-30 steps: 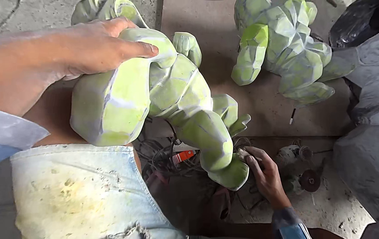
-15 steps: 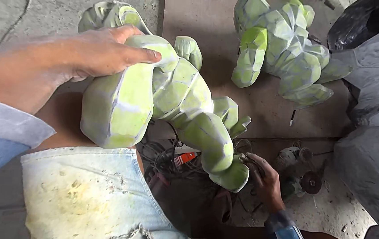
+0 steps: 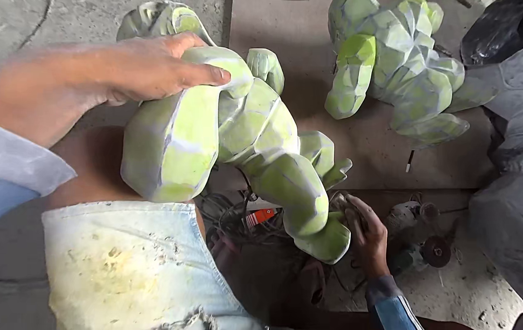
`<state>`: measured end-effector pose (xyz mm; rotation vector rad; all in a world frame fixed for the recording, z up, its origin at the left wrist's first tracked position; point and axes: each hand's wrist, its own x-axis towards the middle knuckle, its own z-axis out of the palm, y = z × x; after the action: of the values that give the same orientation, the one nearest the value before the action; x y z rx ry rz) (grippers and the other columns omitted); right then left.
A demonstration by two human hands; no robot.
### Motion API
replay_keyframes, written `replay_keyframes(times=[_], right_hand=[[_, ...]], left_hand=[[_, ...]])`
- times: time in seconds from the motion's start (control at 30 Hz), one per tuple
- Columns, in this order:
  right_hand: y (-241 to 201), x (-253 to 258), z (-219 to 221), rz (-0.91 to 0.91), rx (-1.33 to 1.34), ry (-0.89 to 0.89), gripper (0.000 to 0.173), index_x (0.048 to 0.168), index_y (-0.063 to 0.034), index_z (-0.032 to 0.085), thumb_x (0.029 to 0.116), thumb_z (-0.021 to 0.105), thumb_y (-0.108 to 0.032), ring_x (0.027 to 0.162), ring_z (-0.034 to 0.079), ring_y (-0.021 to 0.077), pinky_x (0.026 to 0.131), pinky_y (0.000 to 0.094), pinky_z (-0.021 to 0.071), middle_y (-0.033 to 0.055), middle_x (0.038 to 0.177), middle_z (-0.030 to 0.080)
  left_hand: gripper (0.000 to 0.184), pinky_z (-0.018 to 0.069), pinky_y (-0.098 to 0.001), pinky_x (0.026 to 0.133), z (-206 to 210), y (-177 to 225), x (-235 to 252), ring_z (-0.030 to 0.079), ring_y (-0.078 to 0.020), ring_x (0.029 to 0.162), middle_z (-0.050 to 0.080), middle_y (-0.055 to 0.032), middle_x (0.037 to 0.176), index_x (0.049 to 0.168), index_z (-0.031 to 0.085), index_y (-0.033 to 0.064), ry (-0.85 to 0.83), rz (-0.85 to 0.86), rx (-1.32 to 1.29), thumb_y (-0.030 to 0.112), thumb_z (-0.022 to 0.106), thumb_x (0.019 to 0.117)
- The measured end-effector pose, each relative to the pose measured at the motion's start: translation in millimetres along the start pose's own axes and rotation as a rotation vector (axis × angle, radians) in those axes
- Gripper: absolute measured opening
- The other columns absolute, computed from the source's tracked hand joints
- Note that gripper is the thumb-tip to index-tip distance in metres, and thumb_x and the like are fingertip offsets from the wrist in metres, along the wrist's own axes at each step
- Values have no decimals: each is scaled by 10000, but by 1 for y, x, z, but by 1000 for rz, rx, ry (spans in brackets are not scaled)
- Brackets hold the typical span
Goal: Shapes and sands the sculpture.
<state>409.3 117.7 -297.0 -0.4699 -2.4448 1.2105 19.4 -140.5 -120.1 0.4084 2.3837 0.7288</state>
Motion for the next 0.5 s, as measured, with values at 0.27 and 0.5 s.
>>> replay_keyframes(times=[0.27, 0.5], right_hand=[[1, 9, -1, -7, -38, 10, 312, 1330, -166, 678, 1030, 592, -182, 1023, 705, 66, 877, 283, 610, -16, 1227, 721], [2, 5, -6, -14, -63, -5, 284, 1279, -140, 702, 1024, 594, -202, 985, 727, 78, 855, 300, 630, -6, 1152, 751]], left_hand=[[698, 570, -586, 794, -3, -1, 4, 704, -314, 969, 685, -142, 1160, 1440, 447, 320, 14, 27, 30, 722, 598, 889], [671, 523, -627, 884, -5, 9, -3, 660, -354, 1086, 646, -170, 1255, 1467, 431, 292, 12, 5, 26, 654, 607, 930]])
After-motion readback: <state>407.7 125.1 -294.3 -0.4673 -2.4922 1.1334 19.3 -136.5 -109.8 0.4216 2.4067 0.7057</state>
